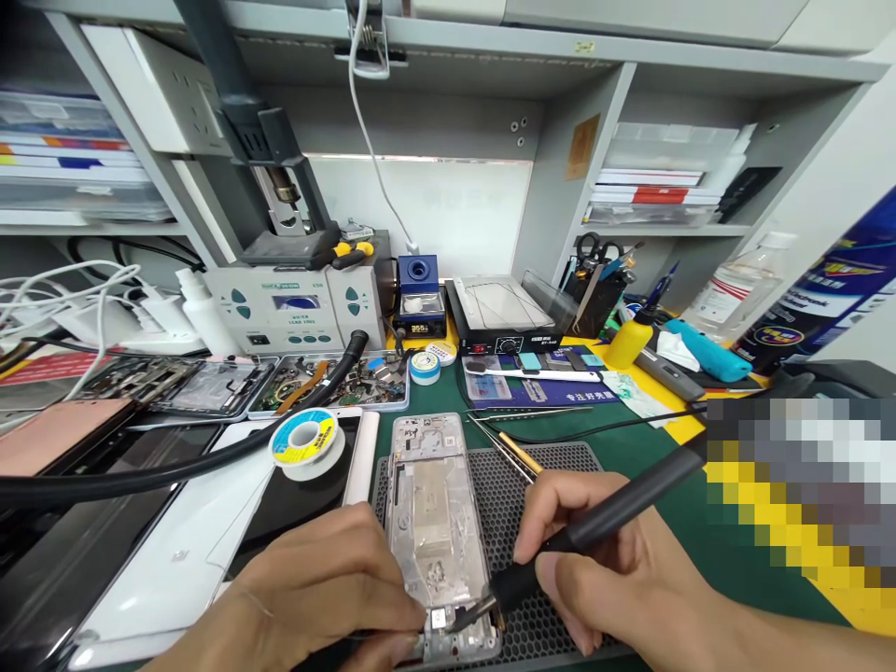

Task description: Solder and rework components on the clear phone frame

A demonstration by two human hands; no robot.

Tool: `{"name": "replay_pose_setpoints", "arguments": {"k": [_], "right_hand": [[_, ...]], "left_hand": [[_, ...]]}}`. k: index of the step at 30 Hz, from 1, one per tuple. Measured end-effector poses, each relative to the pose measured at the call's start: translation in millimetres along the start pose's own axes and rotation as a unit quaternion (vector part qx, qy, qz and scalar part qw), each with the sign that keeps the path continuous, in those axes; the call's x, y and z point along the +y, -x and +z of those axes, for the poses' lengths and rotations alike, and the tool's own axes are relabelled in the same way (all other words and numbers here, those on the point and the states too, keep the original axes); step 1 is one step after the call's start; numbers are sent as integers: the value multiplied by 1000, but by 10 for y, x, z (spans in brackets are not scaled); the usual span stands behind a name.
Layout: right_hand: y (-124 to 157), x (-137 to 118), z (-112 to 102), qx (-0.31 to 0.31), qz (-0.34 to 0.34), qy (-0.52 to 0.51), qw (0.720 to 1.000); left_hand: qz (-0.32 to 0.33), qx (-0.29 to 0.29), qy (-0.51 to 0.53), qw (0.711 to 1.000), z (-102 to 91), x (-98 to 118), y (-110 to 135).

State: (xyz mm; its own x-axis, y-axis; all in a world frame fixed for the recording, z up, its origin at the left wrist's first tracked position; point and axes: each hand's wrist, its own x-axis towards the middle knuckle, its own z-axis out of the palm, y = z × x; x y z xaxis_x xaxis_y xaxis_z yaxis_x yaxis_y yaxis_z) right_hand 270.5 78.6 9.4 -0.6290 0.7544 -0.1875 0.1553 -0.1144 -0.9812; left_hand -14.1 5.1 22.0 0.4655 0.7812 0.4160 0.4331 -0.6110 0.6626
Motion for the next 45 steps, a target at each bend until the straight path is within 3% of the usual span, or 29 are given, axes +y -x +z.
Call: {"name": "replay_pose_setpoints", "arguments": {"k": [17, 32, 45], "right_hand": [[-4, 175, -93, -3, -24, -7, 1000], [-15, 94, -44, -9, -19, -11, 1000], [-19, 80, -30, -5, -23, -11, 1000]], "left_hand": [[25, 14, 5, 1000, 39, -43, 26], [35, 36, 7, 999, 77, -9, 7], [37, 17, -17, 999, 75, -19, 19]]}}
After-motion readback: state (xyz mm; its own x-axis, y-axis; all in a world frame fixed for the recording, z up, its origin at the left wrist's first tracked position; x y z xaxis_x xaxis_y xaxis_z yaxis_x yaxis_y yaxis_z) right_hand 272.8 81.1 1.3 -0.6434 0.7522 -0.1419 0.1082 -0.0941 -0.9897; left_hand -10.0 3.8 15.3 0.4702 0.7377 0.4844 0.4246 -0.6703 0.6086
